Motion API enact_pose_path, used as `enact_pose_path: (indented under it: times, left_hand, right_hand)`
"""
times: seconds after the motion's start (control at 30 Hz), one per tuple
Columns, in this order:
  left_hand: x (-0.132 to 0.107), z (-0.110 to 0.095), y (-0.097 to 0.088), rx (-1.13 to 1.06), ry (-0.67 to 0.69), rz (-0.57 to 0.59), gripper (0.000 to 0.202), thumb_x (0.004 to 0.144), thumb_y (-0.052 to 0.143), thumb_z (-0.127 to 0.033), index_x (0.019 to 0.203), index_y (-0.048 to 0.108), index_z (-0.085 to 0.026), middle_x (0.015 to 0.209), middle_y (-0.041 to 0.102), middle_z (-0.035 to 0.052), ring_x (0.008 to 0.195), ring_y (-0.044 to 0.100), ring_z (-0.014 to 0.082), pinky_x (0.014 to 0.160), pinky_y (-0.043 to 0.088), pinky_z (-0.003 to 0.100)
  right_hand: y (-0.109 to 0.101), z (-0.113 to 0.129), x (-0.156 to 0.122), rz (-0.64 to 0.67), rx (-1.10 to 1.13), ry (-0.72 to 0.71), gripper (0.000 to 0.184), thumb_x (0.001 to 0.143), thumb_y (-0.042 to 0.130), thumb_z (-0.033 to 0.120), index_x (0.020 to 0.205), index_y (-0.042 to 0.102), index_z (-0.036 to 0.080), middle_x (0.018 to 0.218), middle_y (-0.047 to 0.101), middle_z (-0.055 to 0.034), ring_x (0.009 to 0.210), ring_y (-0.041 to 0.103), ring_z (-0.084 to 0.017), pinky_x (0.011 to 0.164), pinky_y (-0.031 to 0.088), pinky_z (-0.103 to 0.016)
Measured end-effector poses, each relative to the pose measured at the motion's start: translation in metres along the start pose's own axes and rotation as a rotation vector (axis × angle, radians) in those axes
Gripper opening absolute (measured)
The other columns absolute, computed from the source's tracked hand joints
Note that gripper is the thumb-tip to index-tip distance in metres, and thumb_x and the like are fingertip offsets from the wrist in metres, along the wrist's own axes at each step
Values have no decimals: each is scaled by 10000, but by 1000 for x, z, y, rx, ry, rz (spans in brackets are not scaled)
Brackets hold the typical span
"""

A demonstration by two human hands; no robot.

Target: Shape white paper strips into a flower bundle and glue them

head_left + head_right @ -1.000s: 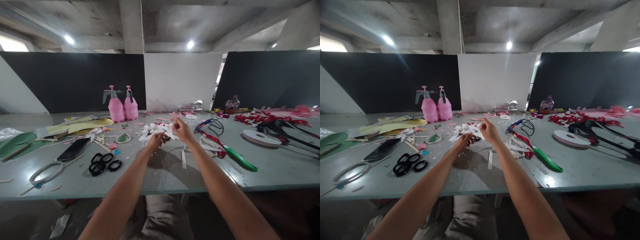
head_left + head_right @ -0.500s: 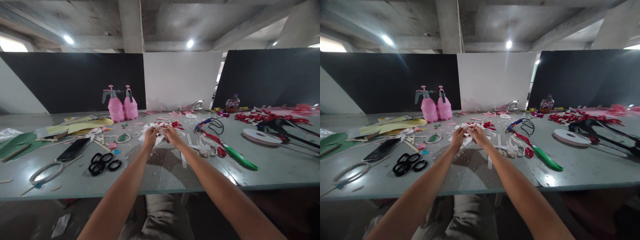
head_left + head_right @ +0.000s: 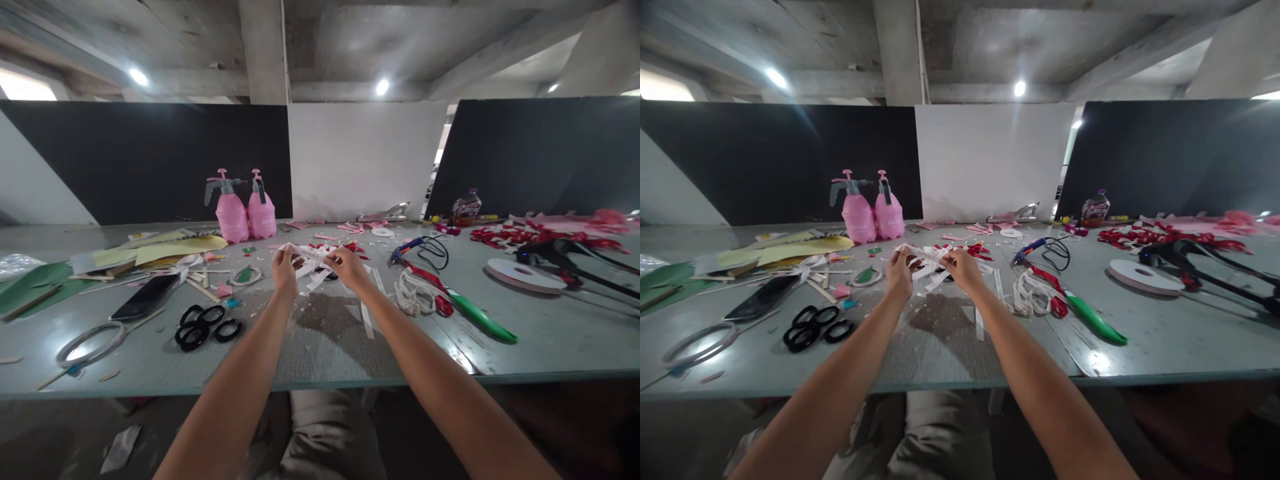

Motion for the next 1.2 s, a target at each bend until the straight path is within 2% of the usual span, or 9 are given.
enact_pose_path:
  times: [0.23, 0.43, 0.63, 0.73, 0.83, 0.9, 1.0, 1.1, 1.2]
  left_hand:
    - [7, 4, -10, -219, -122, -92, 223, 750, 632, -393, 836, 576, -195, 882, 675, 26, 778, 654, 122, 714, 513, 269]
    - [14, -2, -20, -224, -58, -155, 228, 762, 647, -390, 868, 573, -202, 913, 677, 33, 736, 630, 97, 724, 509, 258]
    - [9, -4, -10, -231, -71, -49, 294, 703, 704, -420, 868, 599, -201, 849, 664, 22, 718, 620, 99, 737, 506, 269]
    - [3, -1, 0, -154, -85, 47, 314, 662, 734, -430, 824, 617, -187, 775, 644, 4, 702, 616, 101, 704, 490, 249]
    - [-6, 7, 13, -37, -100, 189, 311, 648, 744, -429, 784, 644, -168, 745, 640, -1, 656, 593, 87, 662, 464, 224]
    - [-12, 13, 21, 26, -103, 271, 305, 640, 752, -421, 759, 654, -158, 721, 637, -3, 621, 570, 79, 629, 446, 211]
    - [-18, 18, 28, 91, -88, 345, 300, 632, 759, -414, 718, 644, -150, 659, 608, -14, 570, 531, 71, 579, 418, 202]
    - [-16, 19, 26, 143, -67, 287, 305, 618, 767, -391, 747, 629, -153, 627, 562, -36, 528, 481, 52, 546, 387, 190]
    - [-10, 19, 18, 193, -63, 200, 366, 643, 743, -375, 921, 612, -177, 647, 531, -52, 507, 446, 48, 529, 374, 192]
  right_hand:
    - [2, 0, -4, 191, -56, -17, 137, 812, 577, 283, 754, 640, 176, 713, 659, -23, 623, 558, -132, 592, 340, -215]
    - [-18, -17, 1, 71, -161, 76, 102, 809, 536, 222, 757, 613, 179, 752, 670, -41, 686, 582, -151, 641, 370, -231]
    - [-36, -30, -3, -60, -264, 225, 151, 812, 509, 191, 898, 632, 171, 835, 669, -76, 800, 599, -193, 750, 416, -285]
    - [-29, -24, -6, -17, -214, 169, 345, 743, 598, 180, 1089, 609, 174, 1088, 637, -117, 1020, 570, -236, 883, 408, -332]
    - [-14, -9, -6, 31, 8, 59, 454, 764, 628, 302, 1202, 561, 198, 1238, 579, -109, 1130, 529, -239, 941, 396, -343]
    - [1, 1, -7, 127, 204, 23, 350, 820, 568, 400, 1095, 611, 189, 1125, 644, -83, 1024, 589, -209, 864, 439, -305]
    - [20, 8, -8, 209, 364, 41, 329, 827, 539, 477, 756, 614, 166, 743, 670, -31, 689, 607, -149, 636, 446, -238]
    - [27, 5, -10, 188, 456, 114, 380, 802, 559, 507, 620, 528, 175, 516, 541, 26, 446, 469, -88, 460, 351, -206]
    - [30, 4, -14, 245, 579, 183, 385, 783, 568, 525, 618, 527, 179, 478, 482, 49, 365, 378, -62, 381, 291, -198]
Point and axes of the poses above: each hand's wrist, its own x-axis towards the middle knuckle, its own y-axis out of the palm, z = x × y, the point moved 6 cm from there along x, towards the middle knuckle
